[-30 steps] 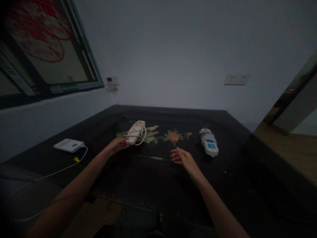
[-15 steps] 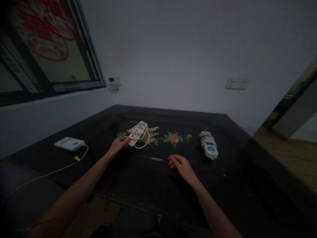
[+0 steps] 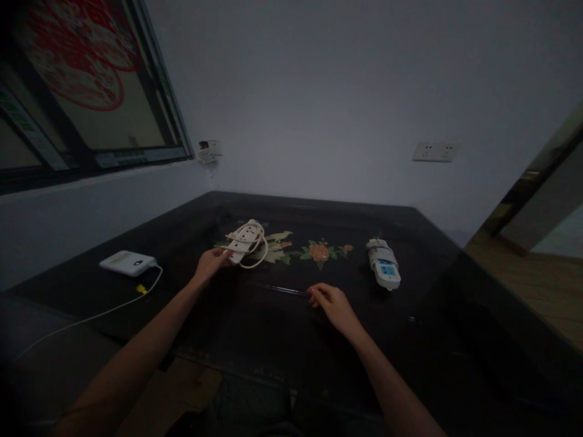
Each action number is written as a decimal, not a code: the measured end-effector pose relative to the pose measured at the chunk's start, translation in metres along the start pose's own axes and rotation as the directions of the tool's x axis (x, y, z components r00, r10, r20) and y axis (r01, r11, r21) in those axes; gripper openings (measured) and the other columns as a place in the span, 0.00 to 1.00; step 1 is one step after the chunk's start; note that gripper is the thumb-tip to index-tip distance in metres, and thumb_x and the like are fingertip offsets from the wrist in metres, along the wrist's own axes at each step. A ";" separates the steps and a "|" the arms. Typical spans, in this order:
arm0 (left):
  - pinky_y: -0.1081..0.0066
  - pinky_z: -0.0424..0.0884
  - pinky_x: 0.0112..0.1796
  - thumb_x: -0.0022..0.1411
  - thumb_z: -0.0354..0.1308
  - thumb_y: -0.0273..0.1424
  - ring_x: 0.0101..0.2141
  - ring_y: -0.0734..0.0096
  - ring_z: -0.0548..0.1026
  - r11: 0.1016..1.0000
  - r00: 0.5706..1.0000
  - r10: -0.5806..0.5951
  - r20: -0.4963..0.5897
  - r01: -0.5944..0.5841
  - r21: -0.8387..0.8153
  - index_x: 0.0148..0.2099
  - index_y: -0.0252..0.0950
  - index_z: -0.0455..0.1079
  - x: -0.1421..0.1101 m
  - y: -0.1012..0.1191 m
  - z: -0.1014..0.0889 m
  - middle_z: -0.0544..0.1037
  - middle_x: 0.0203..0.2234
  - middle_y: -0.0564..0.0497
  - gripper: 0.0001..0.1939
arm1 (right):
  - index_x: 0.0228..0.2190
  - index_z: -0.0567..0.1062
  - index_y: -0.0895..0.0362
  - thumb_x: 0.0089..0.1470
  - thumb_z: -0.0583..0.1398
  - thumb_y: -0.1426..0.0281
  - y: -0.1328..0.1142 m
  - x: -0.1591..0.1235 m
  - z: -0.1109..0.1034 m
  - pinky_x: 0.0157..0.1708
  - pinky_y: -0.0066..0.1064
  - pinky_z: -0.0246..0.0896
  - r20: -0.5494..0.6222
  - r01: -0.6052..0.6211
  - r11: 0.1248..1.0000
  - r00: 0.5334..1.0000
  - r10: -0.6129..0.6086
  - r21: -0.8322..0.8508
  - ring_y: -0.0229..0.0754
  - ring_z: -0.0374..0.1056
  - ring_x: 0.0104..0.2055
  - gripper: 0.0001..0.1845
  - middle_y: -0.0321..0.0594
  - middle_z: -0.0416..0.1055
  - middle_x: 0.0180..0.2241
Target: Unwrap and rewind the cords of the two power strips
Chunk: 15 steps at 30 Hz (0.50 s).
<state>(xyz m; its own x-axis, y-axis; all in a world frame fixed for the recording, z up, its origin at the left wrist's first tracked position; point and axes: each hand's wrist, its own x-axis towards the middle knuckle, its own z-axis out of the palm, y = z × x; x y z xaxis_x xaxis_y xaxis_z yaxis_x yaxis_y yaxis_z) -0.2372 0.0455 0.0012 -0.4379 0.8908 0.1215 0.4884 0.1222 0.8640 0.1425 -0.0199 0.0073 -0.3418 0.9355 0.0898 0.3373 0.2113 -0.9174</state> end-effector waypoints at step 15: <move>0.72 0.70 0.30 0.51 0.60 0.46 0.32 0.63 0.78 0.997 0.997 0.078 0.014 -0.078 -0.007 0.40 0.32 0.74 0.003 -0.002 0.002 0.81 0.33 0.45 0.23 | 0.32 0.75 0.58 0.53 0.55 0.58 -0.004 -0.001 0.000 0.33 0.32 0.63 0.016 -0.009 0.999 1.000 0.009 -0.048 0.41 0.70 0.29 0.17 0.40 0.73 0.27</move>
<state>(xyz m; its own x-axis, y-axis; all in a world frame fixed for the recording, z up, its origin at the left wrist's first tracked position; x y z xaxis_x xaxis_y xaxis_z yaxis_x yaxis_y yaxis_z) -0.2382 0.0490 -0.0012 -0.3880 0.9035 0.1821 0.5156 0.0490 0.8554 0.1412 -0.0215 0.0106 -0.3530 0.9326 0.0749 0.3818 0.2166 -0.8985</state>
